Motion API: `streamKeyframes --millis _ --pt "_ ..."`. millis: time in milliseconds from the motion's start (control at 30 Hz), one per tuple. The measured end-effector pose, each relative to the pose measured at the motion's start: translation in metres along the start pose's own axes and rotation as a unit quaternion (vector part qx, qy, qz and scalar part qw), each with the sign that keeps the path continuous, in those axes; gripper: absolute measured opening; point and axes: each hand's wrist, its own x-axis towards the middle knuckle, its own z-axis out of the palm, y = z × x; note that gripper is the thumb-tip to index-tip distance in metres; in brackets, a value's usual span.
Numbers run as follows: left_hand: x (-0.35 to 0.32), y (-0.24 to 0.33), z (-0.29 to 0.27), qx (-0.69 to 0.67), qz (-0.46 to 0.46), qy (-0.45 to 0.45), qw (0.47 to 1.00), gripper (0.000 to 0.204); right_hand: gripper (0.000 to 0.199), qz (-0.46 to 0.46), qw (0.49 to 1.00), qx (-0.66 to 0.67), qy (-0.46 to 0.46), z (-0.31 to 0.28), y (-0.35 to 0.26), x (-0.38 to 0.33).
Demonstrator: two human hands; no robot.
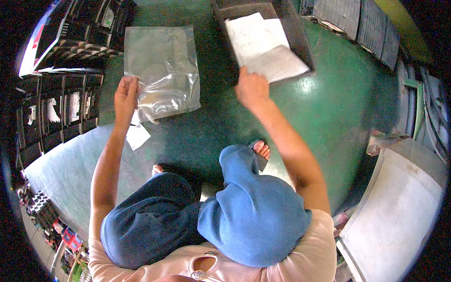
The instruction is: The person sits on the floor and wipes the inside of black plastic crates with a cloth. They place white paper sheets into the crates, stack them, and handle a plastic bag and additional paper sheets.
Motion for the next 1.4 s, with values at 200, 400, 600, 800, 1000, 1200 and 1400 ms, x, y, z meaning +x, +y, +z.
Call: streamKeyframes --millis 200,400,600,800,1000,1200,1400 --pt "0.005 0.000 0.002 -0.011 -0.007 -0.017 1.000 0.013 0.049 0.041 0.980 0.157 -0.113 -0.013 0.012 -0.005" --pt "0.000 0.003 0.001 0.002 -0.017 -0.021 1.000 0.014 0.075 0.270 0.960 0.026 -0.069 0.037 0.072 0.048" --pt "-0.004 -0.013 -0.005 0.019 -0.004 -0.017 1.000 0.013 0.094 0.295 0.934 0.199 -0.023 0.052 0.095 0.062" --pt "-0.002 -0.014 -0.013 0.005 -0.024 -0.011 1.000 0.013 0.025 0.068 0.962 0.230 0.132 -0.058 0.156 0.074" --pt "-0.002 -0.012 -0.012 0.017 -0.034 -0.016 0.999 0.013 0.021 -0.006 0.943 0.331 0.029 -0.134 0.197 0.084" --pt "-0.005 -0.021 -0.019 0.014 -0.030 -0.008 0.999 0.014 0.029 0.013 0.855 0.519 0.009 -0.144 0.216 0.094" --pt "-0.012 -0.033 -0.010 0.025 -0.042 -0.038 0.998 0.014 0.032 0.147 0.957 0.249 0.016 -0.031 0.164 0.092"
